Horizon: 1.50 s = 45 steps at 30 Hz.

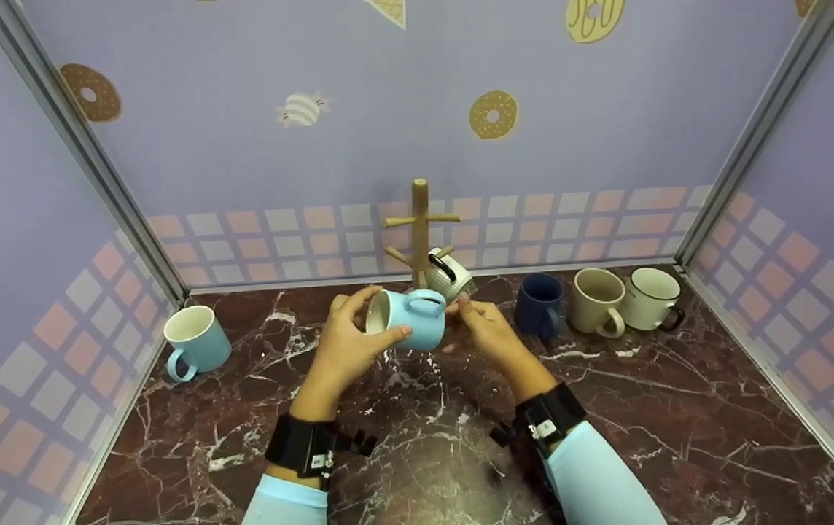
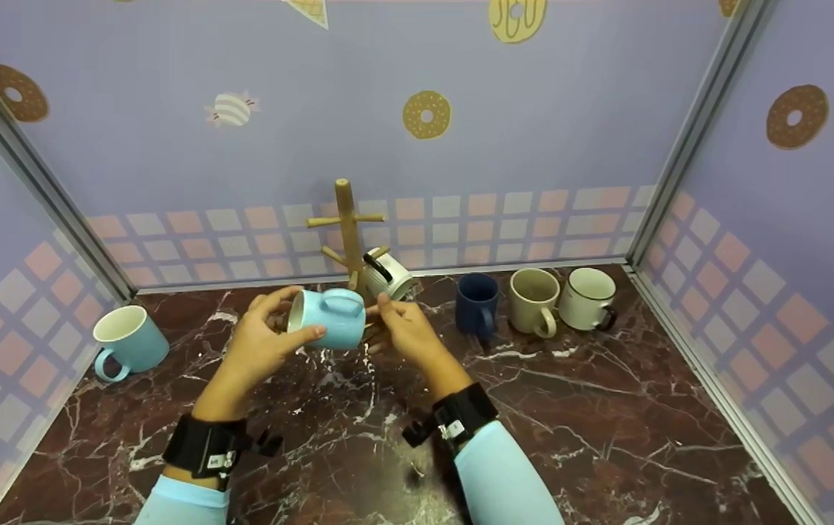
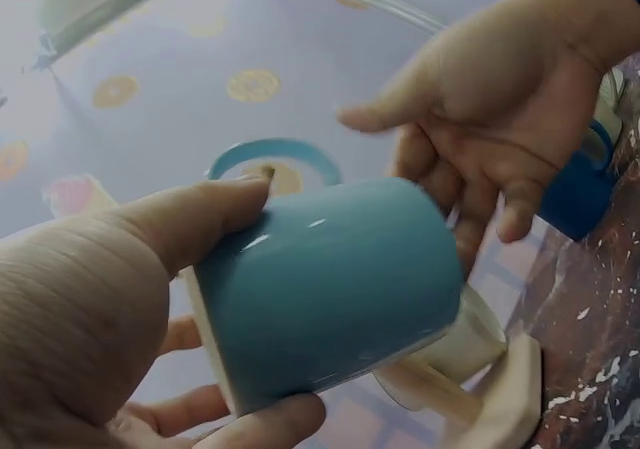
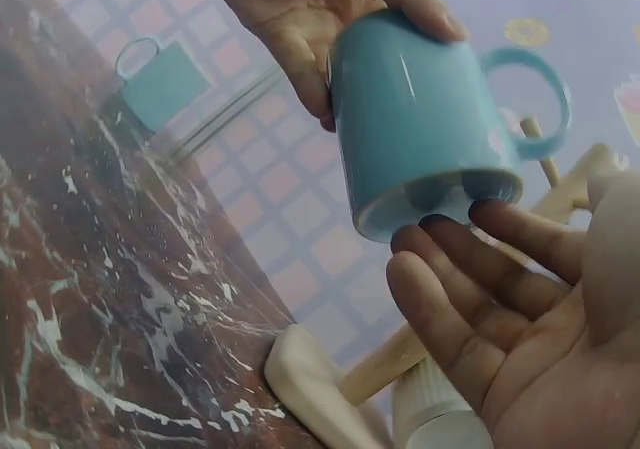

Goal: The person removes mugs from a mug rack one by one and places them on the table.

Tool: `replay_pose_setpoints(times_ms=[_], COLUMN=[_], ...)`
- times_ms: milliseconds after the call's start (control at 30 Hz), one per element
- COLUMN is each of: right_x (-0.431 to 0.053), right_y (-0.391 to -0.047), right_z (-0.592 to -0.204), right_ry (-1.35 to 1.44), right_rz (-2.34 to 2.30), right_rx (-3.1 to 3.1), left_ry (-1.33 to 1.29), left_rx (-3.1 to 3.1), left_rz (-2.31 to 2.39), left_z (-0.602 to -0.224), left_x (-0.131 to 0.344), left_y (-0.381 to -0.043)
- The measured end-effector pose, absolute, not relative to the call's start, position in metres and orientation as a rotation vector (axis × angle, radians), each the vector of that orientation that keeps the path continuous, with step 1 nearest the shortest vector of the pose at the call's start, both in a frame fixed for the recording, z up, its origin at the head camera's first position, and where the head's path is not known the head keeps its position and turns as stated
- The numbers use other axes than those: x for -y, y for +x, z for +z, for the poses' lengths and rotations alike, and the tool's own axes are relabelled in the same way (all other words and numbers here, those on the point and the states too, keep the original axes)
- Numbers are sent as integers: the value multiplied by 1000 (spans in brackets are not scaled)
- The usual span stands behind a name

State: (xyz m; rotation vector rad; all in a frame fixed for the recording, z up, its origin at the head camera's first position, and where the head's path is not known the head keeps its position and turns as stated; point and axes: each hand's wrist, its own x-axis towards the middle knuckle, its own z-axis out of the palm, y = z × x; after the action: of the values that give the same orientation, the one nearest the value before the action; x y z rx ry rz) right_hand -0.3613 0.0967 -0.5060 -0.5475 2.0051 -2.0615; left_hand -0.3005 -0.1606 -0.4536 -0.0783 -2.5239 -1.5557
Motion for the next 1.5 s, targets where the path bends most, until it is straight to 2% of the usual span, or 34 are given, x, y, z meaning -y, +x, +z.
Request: replay_pose_setpoints(times_ms=[167,400,667,1167,1500], right_x=[-95,-98,-99,-106,-98], right_y=[-362,-357,-359,-363,-355], right_z=[-514,-516,-521,-525,-513], right_ry=[-485,-670,-778,-1006,-878], right_rz=[-2037,-1989,-1992,-1963,-1988], right_rx=[-1740,-1409,-1269,-1301,-1611], left_ry=[-270,-489,-613,-461,-213], left_rx=[2548,2547,2535,2395,2337], left_rz=[-1555,-1527,-1596,-1779,-1682], left_z=[-446,-442,-441,-442,-438], left_x=[161,170,175,168,156], left_y=[-291,-284,-285,-286,-280])
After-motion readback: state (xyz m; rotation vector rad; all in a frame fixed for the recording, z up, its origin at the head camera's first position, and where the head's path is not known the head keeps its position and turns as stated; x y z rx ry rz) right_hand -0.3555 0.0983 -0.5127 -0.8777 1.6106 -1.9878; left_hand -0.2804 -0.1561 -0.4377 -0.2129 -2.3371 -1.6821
